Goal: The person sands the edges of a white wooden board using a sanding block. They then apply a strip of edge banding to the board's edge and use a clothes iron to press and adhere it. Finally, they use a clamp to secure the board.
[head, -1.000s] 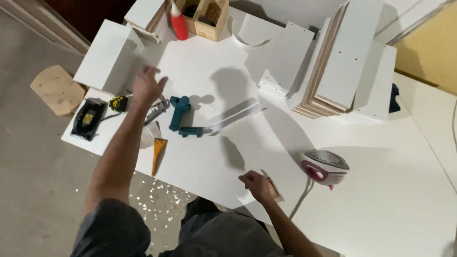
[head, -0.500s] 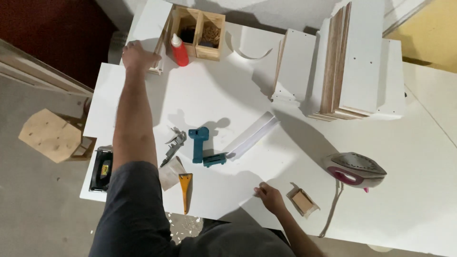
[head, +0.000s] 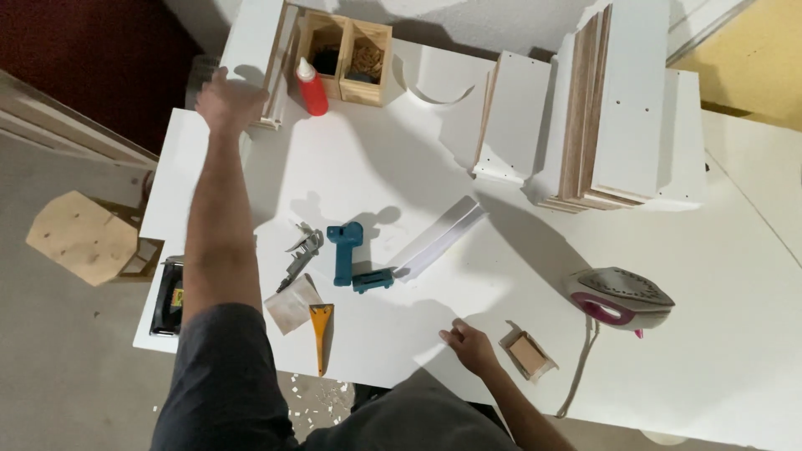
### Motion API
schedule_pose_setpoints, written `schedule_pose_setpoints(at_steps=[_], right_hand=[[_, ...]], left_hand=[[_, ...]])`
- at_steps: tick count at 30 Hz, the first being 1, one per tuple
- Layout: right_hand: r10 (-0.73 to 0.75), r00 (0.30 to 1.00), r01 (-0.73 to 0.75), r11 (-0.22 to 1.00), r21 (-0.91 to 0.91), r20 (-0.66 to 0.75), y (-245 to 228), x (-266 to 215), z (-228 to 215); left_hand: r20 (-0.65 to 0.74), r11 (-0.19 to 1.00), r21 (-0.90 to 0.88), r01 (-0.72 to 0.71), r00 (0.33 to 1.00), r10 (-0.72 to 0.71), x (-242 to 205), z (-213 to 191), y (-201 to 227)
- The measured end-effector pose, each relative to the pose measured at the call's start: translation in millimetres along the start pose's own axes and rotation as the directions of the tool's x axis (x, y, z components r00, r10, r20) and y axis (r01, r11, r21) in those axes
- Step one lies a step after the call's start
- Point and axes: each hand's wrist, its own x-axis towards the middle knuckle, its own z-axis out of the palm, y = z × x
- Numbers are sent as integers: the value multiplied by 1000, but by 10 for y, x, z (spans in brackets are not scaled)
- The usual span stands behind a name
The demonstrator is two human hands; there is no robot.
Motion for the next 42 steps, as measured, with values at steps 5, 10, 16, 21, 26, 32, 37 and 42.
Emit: schedule_pose_setpoints(at_steps=[5,10,16,21,26,32,37,42], right_hand=[[17,997,-28,990,141,80,-258,-237,-287],[-272,962,263,924,278,-7,-219,-158,-445],[-626,717,696,625,353,-305,-673,-766,-1119],[-703,671,731,571,374,-236,-586,-1152,-1279],[-460,843,528,608,592,-279,-274,-954,-1165],[-416,844,456,224,862,-338,-105,-1100,-1158],[-512,797,533,346,772,-320,470,-528,-808],[-501,793,589,487,645,-346,741,-256,-652]], left_hand=[[221,422,-887,189,975,27,-980,-344,17],[202,105,-978,182,952,228,-2942,0,71],[513,-500,-557,663,749,420,-5149,153,685],[296,-21,-951,310,923,246,-5907,392,1152],[-272,887,-217,-408,898,346,-6355,500,1499],[-271,654,2,-757,629,729,-6562,203,1821],[-213,465,184,-866,427,879,-5928,87,2048],[-165,485,310,-818,457,874,-5050,-333,2023]])
